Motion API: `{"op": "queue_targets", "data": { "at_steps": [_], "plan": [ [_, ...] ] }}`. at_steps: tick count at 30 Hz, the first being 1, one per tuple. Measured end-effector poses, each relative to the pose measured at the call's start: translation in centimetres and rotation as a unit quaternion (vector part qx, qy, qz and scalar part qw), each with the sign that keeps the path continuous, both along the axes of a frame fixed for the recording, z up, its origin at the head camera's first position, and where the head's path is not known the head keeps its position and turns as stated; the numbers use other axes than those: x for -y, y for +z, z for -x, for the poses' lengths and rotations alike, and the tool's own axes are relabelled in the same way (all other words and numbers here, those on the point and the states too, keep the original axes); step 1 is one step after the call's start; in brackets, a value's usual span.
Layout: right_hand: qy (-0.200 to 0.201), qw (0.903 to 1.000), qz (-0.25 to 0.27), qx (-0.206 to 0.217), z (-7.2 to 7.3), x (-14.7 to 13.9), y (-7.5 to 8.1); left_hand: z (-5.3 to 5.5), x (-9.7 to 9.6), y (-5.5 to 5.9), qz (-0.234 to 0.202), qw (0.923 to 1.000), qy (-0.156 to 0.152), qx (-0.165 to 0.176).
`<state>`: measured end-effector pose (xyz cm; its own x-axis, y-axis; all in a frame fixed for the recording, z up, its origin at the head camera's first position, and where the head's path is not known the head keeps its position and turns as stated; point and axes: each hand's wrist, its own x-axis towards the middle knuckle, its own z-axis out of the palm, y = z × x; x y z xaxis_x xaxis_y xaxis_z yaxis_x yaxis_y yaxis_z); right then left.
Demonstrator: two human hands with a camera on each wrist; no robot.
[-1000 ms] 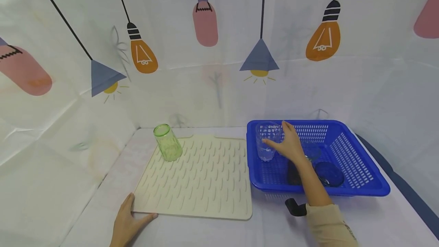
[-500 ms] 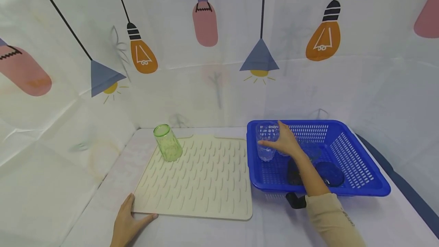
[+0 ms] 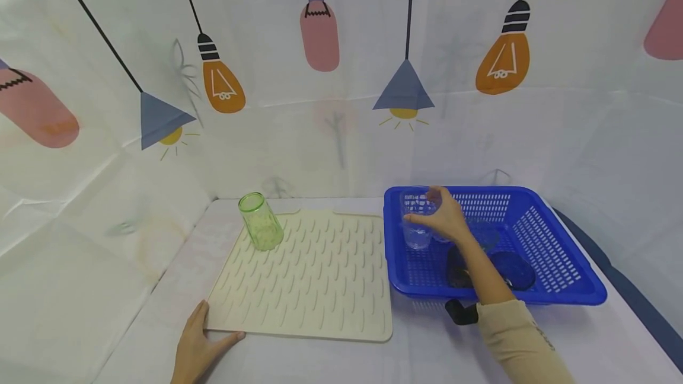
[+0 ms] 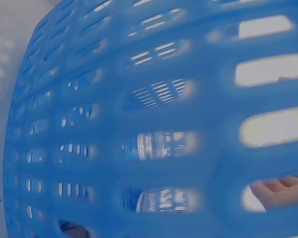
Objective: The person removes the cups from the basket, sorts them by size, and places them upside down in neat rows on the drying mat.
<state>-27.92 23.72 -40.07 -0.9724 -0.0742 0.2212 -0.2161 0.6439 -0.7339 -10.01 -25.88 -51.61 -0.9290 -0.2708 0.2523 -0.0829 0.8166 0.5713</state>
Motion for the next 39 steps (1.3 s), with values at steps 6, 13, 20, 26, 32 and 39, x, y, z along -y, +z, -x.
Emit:
{"op": "queue_targets", "data": {
  "at_steps": [6,13,20,26,32,39],
  "plan": [
    [0.009,0.9992,0.031,0.022,-0.5,-0.3,0.4,0.0,-0.1,-0.1,-0.006,1.0000,0.002,-0.001],
    [0.010,0.9968,0.076,0.024,-1.5,0.0,0.6,-0.2,-0.5,0.3,-0.021,0.9995,0.004,0.023],
    [0.011,0.9905,0.137,0.005,-2.9,0.8,1.3,-0.2,-1.0,0.5,-0.023,0.9993,0.009,0.029],
    [0.018,0.9883,0.149,-0.027,-4.2,1.2,1.8,-0.3,-1.1,1.0,-0.026,0.9985,0.004,0.049],
    [0.027,0.9863,0.156,-0.044,-5.5,1.5,2.4,-0.2,-1.1,1.3,-0.030,0.9977,0.000,0.061],
    [0.054,0.9803,0.172,-0.081,-7.2,2.3,3.0,0.0,-1.0,1.1,-0.050,0.9986,-0.007,0.013]
  ]
}}
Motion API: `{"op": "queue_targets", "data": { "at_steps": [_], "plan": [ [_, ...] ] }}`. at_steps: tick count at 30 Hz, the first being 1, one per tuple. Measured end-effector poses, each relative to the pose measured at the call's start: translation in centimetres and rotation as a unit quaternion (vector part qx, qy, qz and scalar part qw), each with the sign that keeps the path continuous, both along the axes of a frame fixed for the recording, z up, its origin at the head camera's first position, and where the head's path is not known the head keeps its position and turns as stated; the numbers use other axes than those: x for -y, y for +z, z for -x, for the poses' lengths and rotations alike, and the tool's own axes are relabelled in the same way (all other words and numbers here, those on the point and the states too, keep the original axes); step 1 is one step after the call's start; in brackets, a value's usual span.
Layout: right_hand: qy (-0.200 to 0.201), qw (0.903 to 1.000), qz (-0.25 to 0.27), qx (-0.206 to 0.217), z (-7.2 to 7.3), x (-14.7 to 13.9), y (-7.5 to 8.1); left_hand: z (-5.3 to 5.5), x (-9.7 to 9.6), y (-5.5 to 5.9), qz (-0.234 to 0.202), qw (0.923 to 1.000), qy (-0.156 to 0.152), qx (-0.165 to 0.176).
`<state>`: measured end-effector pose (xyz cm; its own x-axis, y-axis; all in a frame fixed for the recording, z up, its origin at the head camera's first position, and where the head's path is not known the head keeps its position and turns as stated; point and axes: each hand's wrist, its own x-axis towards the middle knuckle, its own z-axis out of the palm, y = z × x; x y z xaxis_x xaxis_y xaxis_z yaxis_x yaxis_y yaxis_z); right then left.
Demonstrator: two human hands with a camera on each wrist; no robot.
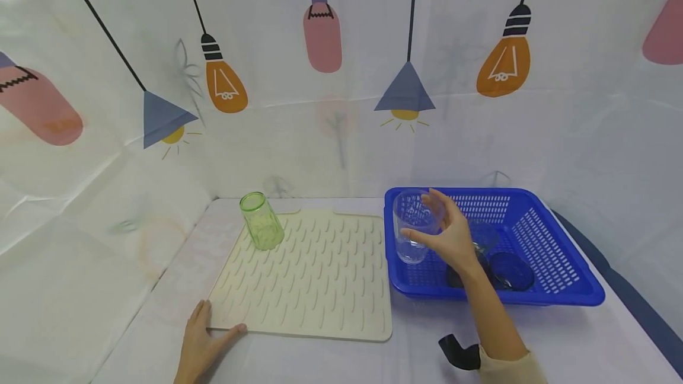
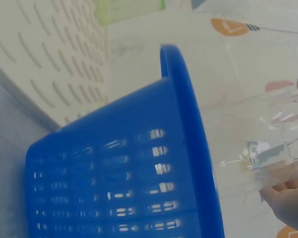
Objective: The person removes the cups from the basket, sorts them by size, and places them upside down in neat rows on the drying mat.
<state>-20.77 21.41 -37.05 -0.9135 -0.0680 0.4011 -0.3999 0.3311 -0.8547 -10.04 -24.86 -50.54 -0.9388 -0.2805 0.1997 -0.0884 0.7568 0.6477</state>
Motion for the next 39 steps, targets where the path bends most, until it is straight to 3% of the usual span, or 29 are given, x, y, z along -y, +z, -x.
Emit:
{"op": "queue_targets", "data": {
  "at_steps": [7,11,15,22,34,39],
  "plan": [
    [0.026,0.9975,0.032,-0.057,-1.2,0.5,0.8,0.5,-0.6,0.2,-0.020,0.9993,0.002,-0.032],
    [0.041,0.9963,0.055,-0.053,-2.0,0.7,1.6,0.9,-1.2,0.5,-0.025,0.9984,-0.014,-0.049],
    [0.046,0.9970,0.043,-0.044,-2.8,1.1,2.1,1.1,-2.2,1.1,-0.037,0.9969,-0.028,-0.063],
    [0.055,0.9967,0.021,-0.057,-4.1,2.2,2.3,1.5,-4.1,2.0,-0.034,0.9885,-0.063,-0.133],
    [0.093,0.9938,0.017,-0.057,-5.2,4.0,1.3,2.5,-8.7,5.4,-0.097,0.9726,-0.154,-0.145],
    [0.122,0.9901,0.038,-0.057,-5.5,4.8,1.3,2.7,-10.1,6.8,-0.093,0.9662,-0.184,-0.154]
  ]
}}
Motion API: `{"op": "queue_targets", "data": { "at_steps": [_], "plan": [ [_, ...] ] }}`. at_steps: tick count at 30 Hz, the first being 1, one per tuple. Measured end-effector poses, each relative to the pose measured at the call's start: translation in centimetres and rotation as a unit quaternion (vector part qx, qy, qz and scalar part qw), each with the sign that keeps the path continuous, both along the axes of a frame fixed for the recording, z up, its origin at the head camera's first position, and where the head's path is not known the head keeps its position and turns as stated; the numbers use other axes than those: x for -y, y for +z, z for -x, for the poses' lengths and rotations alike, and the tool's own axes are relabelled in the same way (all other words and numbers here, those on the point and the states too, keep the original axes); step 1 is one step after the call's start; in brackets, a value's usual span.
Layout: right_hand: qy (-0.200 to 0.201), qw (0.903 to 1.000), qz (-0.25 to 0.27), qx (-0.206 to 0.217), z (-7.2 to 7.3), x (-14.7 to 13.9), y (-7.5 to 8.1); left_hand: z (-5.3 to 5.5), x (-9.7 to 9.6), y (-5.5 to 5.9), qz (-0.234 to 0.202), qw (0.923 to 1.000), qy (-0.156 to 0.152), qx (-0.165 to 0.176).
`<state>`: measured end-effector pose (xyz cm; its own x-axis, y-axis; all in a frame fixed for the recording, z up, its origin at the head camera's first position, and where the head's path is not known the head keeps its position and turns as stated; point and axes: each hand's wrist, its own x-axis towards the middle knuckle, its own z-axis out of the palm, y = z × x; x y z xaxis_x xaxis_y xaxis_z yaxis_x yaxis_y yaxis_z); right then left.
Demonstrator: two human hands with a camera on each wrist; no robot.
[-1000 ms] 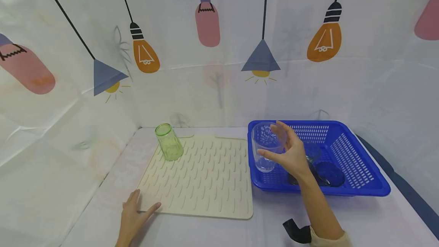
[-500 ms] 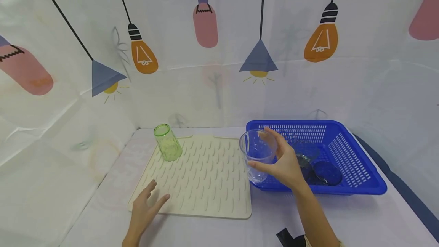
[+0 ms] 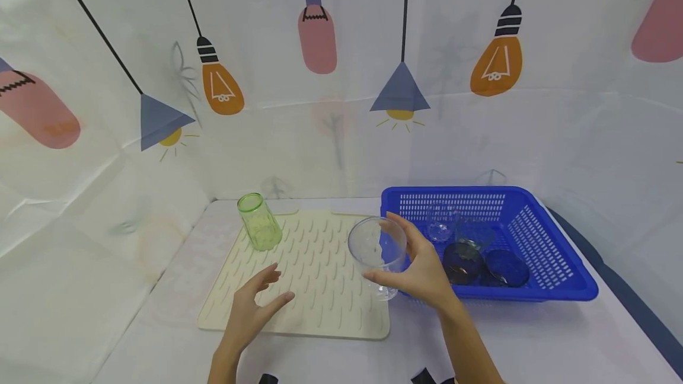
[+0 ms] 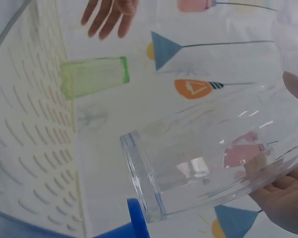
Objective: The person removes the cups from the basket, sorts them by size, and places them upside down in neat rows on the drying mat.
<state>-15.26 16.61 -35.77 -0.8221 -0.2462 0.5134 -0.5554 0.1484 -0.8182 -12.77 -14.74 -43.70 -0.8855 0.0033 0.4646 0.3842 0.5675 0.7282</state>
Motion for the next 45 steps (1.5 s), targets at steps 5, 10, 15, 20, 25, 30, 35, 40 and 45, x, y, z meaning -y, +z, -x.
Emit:
{"op": "queue_targets", "data": {
  "at_steps": [5,10,15,20,25,30,35,40,45],
  "plan": [
    [0.020,0.9997,0.009,0.007,-0.2,0.8,0.0,0.2,-0.9,1.3,0.014,0.9996,-0.014,-0.018],
    [0.046,0.9987,0.021,0.005,-0.3,1.4,-0.4,0.3,-1.9,2.7,0.012,0.9982,-0.040,-0.043],
    [0.053,0.9983,0.020,0.011,-0.4,2.3,-1.0,0.9,-2.9,3.9,-0.016,0.9941,-0.088,-0.061],
    [0.049,0.9983,0.019,0.027,-0.4,3.0,-1.4,1.2,-3.8,4.8,-0.030,0.9876,-0.137,-0.072],
    [0.046,0.9983,0.012,0.034,-0.3,3.4,-1.7,1.3,-4.7,5.4,-0.032,0.9842,-0.157,-0.075],
    [0.061,0.9977,0.022,0.021,-0.1,3.8,-2.1,1.4,-5.5,5.7,-0.036,0.9818,-0.174,-0.067],
    [0.054,0.9980,0.020,0.026,-0.1,4.2,-2.5,1.2,-6.3,6.2,-0.048,0.9797,-0.189,-0.047],
    [0.020,0.9993,0.011,0.029,0.0,4.7,-3.0,0.7,-7.5,6.6,-0.051,0.9854,-0.163,-0.002],
    [-0.018,0.9997,0.003,0.014,0.1,5.2,-3.6,0.3,-8.6,6.9,-0.034,0.9903,-0.132,0.025]
  ]
}}
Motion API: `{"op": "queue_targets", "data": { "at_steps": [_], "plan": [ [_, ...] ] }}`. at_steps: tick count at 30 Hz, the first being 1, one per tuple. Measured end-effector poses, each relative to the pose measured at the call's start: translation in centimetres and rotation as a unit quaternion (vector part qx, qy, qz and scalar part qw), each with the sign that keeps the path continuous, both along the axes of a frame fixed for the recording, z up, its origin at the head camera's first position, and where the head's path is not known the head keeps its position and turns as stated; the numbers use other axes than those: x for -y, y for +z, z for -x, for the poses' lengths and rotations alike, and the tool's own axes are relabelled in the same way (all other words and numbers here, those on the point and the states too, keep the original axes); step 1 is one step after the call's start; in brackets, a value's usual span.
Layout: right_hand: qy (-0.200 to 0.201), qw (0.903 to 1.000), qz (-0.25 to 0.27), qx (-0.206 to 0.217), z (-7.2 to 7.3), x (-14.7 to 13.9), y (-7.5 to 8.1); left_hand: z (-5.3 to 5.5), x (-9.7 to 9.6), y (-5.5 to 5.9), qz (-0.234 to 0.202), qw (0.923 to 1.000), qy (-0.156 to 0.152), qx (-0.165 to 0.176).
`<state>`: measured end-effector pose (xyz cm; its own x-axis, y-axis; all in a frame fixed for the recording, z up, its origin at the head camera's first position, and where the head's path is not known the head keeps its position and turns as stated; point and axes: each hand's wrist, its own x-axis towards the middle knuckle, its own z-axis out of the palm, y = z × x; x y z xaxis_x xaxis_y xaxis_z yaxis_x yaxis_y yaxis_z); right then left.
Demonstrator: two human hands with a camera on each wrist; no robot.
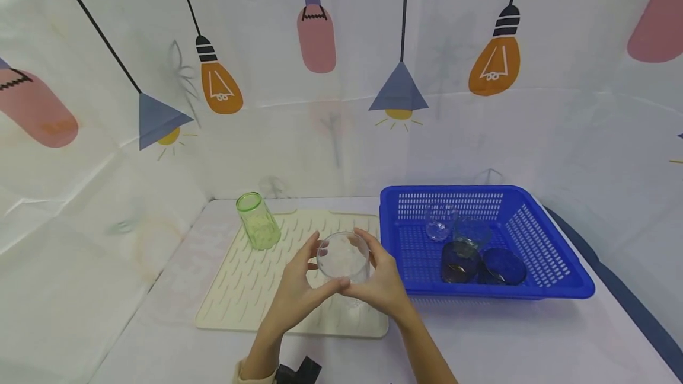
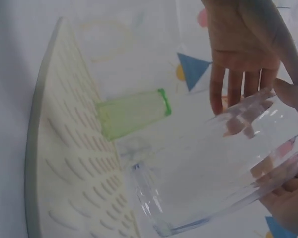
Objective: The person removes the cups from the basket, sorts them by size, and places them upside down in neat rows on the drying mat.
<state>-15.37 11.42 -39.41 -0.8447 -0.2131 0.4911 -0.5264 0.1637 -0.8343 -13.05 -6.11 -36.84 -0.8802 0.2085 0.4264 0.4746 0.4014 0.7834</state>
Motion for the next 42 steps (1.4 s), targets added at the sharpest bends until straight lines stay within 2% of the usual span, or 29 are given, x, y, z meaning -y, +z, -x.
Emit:
{"op": "queue_targets", "data": {
  "at_steps": [9,15,21,25,30,34,42],
  "plan": [
    [-0.050,0.9944,-0.032,-0.088,0.1,1.2,-1.0,-0.3,-1.5,0.1,0.047,0.9970,0.060,0.016],
    [-0.073,0.9896,-0.058,-0.109,0.0,1.5,-1.1,-0.1,-2.0,0.0,0.063,0.9923,0.102,0.031],
    [-0.084,0.9864,-0.065,-0.126,-0.1,1.7,-1.2,-0.1,-2.5,-0.3,0.057,0.9875,0.142,0.035],
    [-0.085,0.9848,-0.060,-0.139,0.0,1.7,-1.3,0.0,-2.7,-0.5,0.037,0.9863,0.159,0.021],
    [-0.082,0.9835,-0.060,-0.149,-0.1,1.6,-1.3,0.3,-2.7,-1.0,0.009,0.9851,0.171,-0.012],
    [-0.080,0.9829,-0.069,-0.151,-0.2,1.4,-1.3,0.5,-2.7,-1.3,0.005,0.9842,0.174,-0.031],
    [-0.073,0.9867,-0.073,-0.126,-0.6,0.5,-1.9,0.7,-1.6,-1.5,-0.025,0.9874,0.153,-0.034]
  ]
}}
